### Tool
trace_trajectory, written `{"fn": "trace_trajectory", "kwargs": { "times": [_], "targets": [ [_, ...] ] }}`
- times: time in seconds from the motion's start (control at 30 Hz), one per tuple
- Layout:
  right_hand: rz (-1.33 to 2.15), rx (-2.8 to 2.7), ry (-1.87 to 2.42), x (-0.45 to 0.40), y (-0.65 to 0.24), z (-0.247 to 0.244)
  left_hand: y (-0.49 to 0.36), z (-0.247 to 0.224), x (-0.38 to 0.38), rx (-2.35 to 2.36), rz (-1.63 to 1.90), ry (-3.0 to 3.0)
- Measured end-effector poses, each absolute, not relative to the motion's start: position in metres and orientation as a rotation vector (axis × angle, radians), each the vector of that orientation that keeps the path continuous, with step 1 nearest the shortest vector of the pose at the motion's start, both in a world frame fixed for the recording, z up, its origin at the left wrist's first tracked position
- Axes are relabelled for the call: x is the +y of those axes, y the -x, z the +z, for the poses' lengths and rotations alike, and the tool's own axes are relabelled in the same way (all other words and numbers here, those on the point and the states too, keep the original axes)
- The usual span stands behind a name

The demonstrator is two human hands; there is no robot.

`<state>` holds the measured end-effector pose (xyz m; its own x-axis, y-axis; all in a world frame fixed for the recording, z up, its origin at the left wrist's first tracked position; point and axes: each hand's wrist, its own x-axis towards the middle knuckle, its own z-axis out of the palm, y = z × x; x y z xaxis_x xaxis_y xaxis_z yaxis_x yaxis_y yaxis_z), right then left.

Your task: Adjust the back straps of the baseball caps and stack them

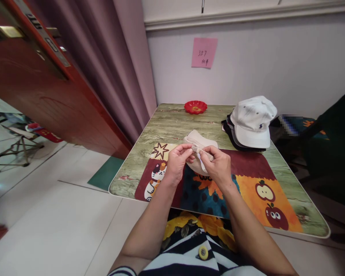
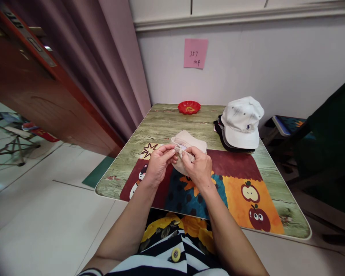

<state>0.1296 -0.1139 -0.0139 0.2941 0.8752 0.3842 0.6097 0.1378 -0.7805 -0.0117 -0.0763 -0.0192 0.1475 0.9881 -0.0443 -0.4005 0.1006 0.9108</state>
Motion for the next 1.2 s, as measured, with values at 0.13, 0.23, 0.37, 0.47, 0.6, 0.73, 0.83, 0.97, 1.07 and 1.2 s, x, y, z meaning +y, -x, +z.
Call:
{"fn": "trace_trajectory", "kwargs": {
  "times": [0.13, 0.23, 0.37, 0.47, 0.6, 0.73, 0.83, 0.97, 1.07, 1.2],
  "targets": [
    [0.367, -1.416, 1.559, -0.112, -0.131, -0.013, 0.013, -0.019, -0.076, 0.845, 1.21, -0.977],
    [0.344, -1.438, 1.574, -0.113, -0.131, -0.012, 0.014, -0.018, -0.076, 0.858, 1.217, -1.002],
    [0.214, -1.475, 1.589, -0.115, -0.129, -0.011, 0.013, -0.019, -0.076, 0.884, 1.264, -1.029],
    [0.143, -1.494, 1.605, -0.115, -0.127, -0.011, 0.011, -0.019, -0.076, 0.9, 1.285, -1.055],
    [0.162, -1.482, 1.595, -0.113, -0.126, -0.011, 0.01, -0.02, -0.076, 0.879, 1.243, -1.057],
    [0.268, -1.464, 1.571, -0.114, -0.129, -0.009, 0.01, -0.02, -0.074, 0.884, 1.26, -1.011],
    [0.389, -1.445, 1.544, -0.116, -0.135, -0.01, 0.012, -0.019, -0.072, 0.903, 1.291, -0.969],
    [0.552, -1.365, 1.505, -0.117, -0.142, -0.014, 0.016, -0.016, -0.07, 0.896, 1.27, -0.991],
    [0.555, -1.365, 1.514, -0.116, -0.145, -0.015, 0.019, -0.015, -0.07, 0.874, 1.215, -1.04],
    [0.551, -1.387, 1.5, -0.115, -0.143, -0.014, 0.02, -0.015, -0.072, 0.855, 1.166, -1.069]
  ]
}}
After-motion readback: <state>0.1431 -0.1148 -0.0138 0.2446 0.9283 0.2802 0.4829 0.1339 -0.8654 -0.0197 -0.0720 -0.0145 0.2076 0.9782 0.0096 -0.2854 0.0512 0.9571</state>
